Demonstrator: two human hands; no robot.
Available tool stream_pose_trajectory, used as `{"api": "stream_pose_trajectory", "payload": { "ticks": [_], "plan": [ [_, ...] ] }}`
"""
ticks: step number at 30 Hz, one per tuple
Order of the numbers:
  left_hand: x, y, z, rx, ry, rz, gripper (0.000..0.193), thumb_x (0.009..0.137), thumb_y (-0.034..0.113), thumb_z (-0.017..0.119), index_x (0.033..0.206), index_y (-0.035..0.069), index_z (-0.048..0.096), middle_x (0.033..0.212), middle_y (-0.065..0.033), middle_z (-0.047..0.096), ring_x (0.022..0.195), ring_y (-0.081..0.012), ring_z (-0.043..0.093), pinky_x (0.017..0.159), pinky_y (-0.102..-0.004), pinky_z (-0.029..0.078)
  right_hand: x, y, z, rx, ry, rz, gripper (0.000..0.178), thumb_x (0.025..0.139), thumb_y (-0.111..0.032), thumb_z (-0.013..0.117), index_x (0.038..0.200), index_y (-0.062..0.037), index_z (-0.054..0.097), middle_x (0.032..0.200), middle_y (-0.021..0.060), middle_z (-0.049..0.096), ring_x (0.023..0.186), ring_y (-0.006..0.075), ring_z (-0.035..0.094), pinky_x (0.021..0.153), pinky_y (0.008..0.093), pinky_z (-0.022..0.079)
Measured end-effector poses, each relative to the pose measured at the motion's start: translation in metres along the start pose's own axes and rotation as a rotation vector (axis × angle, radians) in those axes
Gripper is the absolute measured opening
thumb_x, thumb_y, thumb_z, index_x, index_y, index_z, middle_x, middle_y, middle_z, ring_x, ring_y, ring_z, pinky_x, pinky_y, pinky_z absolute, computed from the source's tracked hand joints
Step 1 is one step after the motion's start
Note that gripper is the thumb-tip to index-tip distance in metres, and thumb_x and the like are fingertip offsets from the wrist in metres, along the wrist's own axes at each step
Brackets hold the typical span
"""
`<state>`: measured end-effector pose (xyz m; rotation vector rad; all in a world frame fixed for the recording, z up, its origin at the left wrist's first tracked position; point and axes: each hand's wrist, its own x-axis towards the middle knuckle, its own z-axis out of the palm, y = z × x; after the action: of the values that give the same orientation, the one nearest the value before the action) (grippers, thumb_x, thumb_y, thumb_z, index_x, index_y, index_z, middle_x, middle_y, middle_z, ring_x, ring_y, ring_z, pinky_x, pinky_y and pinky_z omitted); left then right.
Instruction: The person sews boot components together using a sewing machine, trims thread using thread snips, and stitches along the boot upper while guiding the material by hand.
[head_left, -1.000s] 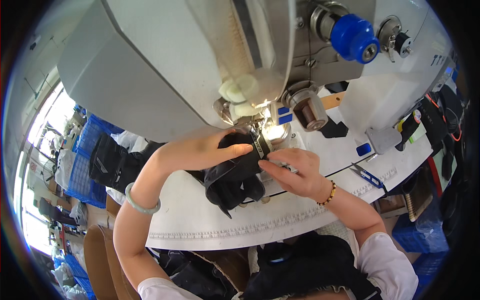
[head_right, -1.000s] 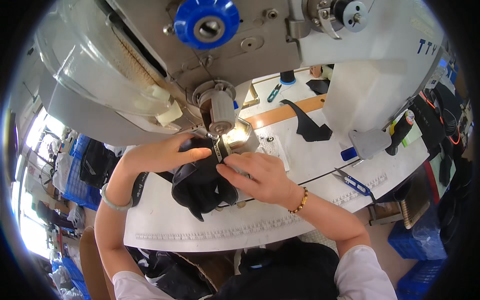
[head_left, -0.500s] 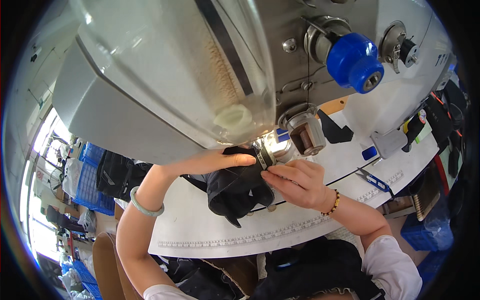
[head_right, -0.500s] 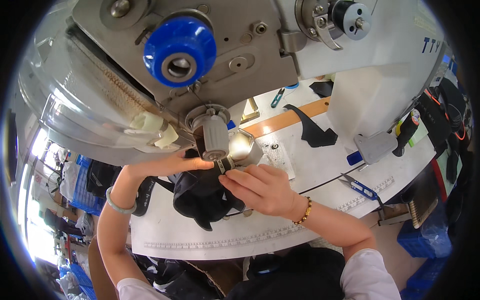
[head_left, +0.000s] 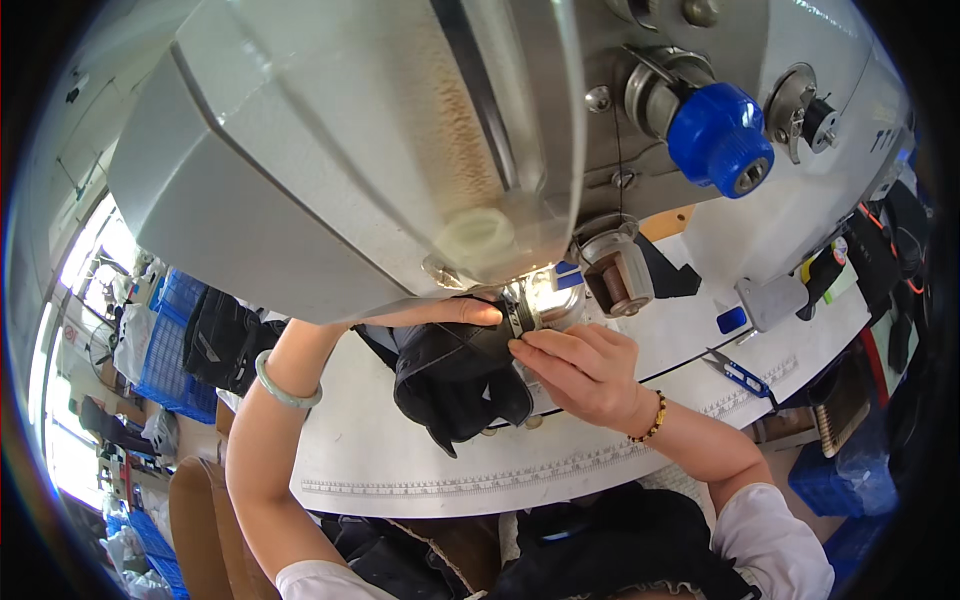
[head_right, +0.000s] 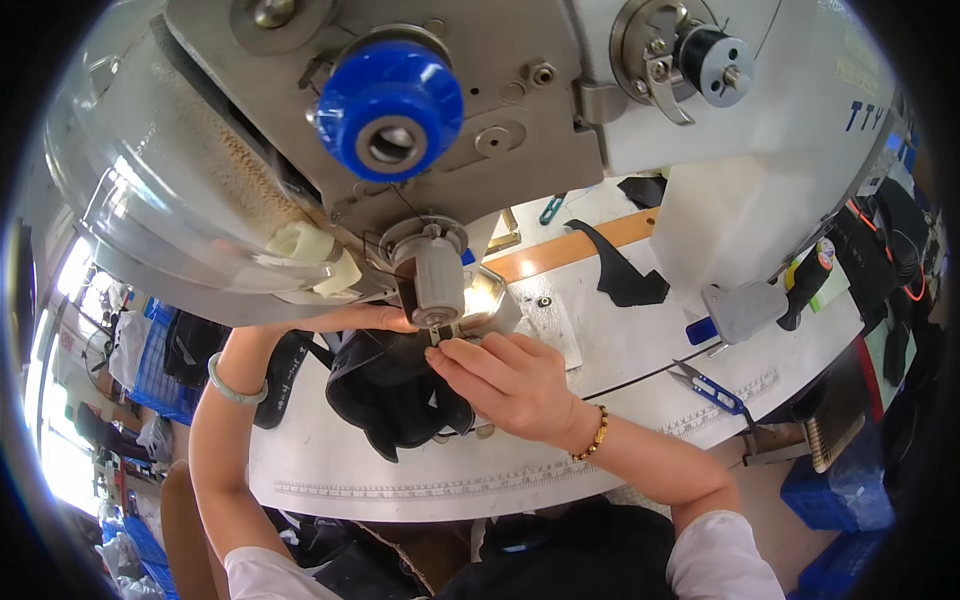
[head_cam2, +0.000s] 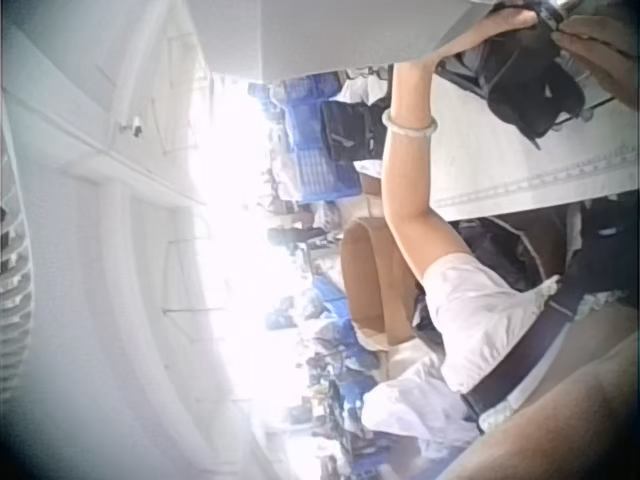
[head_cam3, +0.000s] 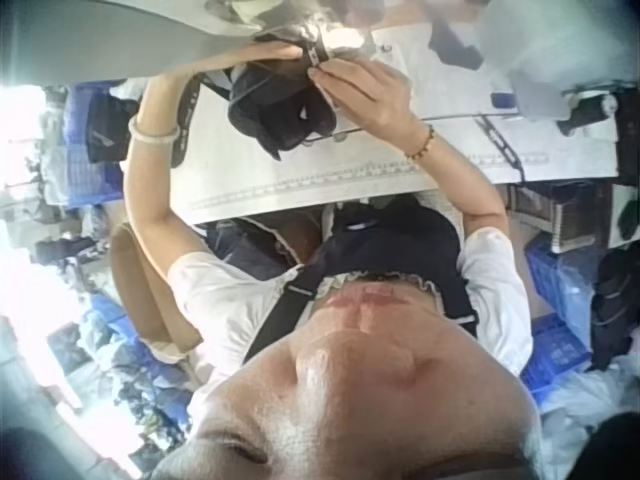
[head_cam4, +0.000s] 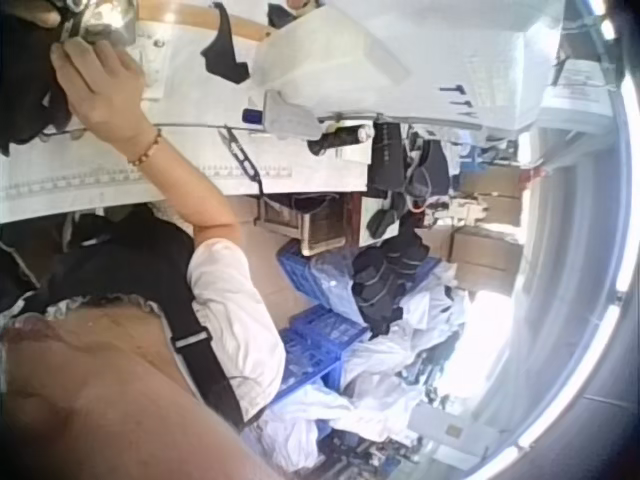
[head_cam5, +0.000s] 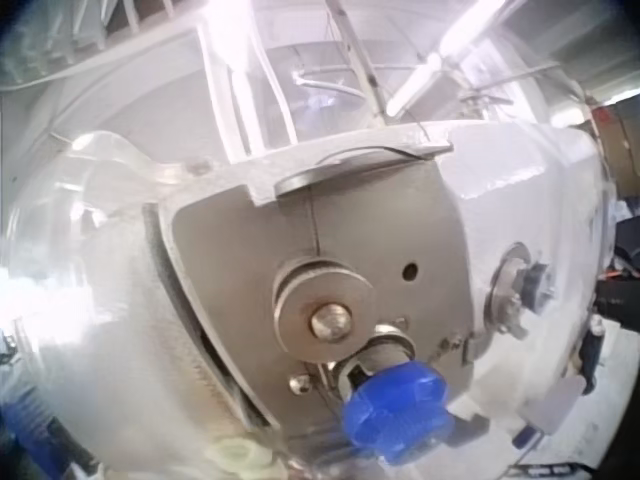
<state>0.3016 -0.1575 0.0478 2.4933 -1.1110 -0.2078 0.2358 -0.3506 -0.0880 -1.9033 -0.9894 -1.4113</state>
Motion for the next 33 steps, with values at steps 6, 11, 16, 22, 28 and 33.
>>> {"api": "stream_pose_trajectory", "payload": {
  "ticks": [6,11,16,22,28,33],
  "plan": [
    [-0.001,0.0,-0.002,0.033,0.029,-0.104,0.061,0.069,0.053,0.073,0.11,0.01,0.06,0.104,-0.0047,0.062,0.097,-0.0204,0.056,0.084,-0.0309,0.046,0.0,0.003,0.003,-0.031,0.009,-0.012,0.026,0.067,-0.004,0.068,0.094,-0.0032,0.066,0.095,0.0018,0.06,0.06,0.0093,0.051,0.046,0.0207,0.036],
    [-0.001,-0.003,-0.004,0.253,-0.025,-0.044,0.06,0.069,0.055,0.072,0.105,0.007,0.063,0.101,-0.0054,0.062,0.094,-0.0204,0.057,0.083,-0.0318,0.046,0.001,0.003,0.004,-0.016,0.037,0.001,0.028,0.066,-0.004,0.07,0.094,-0.0041,0.067,0.093,0.0015,0.059,0.06,0.0102,0.05,0.046,0.0212,0.037],
    [-0.001,-0.006,-0.003,0.268,-0.025,-0.019,0.06,0.069,0.055,0.071,0.105,0.007,0.063,0.1,-0.0055,0.062,0.093,-0.0203,0.057,0.082,-0.0317,0.046,0.0,0.001,0.005,-0.069,0.1,0.018,0.037,0.06,-0.005,0.076,0.096,-0.0103,0.07,0.083,-0.0009,0.05,0.057,0.0134,0.045,0.047,0.0239,0.036],
    [-0.007,-0.017,-0.01,0.362,0.08,-0.058,0.06,0.07,0.055,0.07,0.105,0.007,0.063,0.1,-0.0056,0.063,0.093,-0.0202,0.057,0.082,-0.0315,0.046,0.0,0.003,0.008,-0.066,0.108,0.055,0.038,0.061,-0.005,0.076,0.098,-0.0118,0.069,0.077,-0.0008,0.046,0.056,0.0124,0.042,0.044,0.0233,0.032],
    [-0.011,-0.034,-0.018,0.482,0.252,-0.183,0.06,0.071,0.056,0.069,0.105,0.007,0.062,0.099,-0.0057,0.063,0.092,-0.0201,0.057,0.082,-0.0313,0.046,0.002,0.004,0.008,-0.067,0.096,0.096,0.04,0.061,-0.004,0.076,0.1,-0.0136,0.069,0.076,-0.0006,0.045,0.055,0.0111,0.042,0.043,0.023,0.032],
    [-0.013,-0.045,-0.021,0.526,0.323,-0.26,0.06,0.072,0.056,0.068,0.105,0.007,0.062,0.099,-0.0058,0.063,0.092,-0.02,0.057,0.082,-0.0311,0.046,0.002,0.003,0.008,-0.056,0.078,0.106,0.041,0.062,-0.003,0.075,0.101,-0.0139,0.069,0.076,-0.0005,0.044,0.055,0.0108,0.043,0.042,0.0229,0.033]
  ]
}}
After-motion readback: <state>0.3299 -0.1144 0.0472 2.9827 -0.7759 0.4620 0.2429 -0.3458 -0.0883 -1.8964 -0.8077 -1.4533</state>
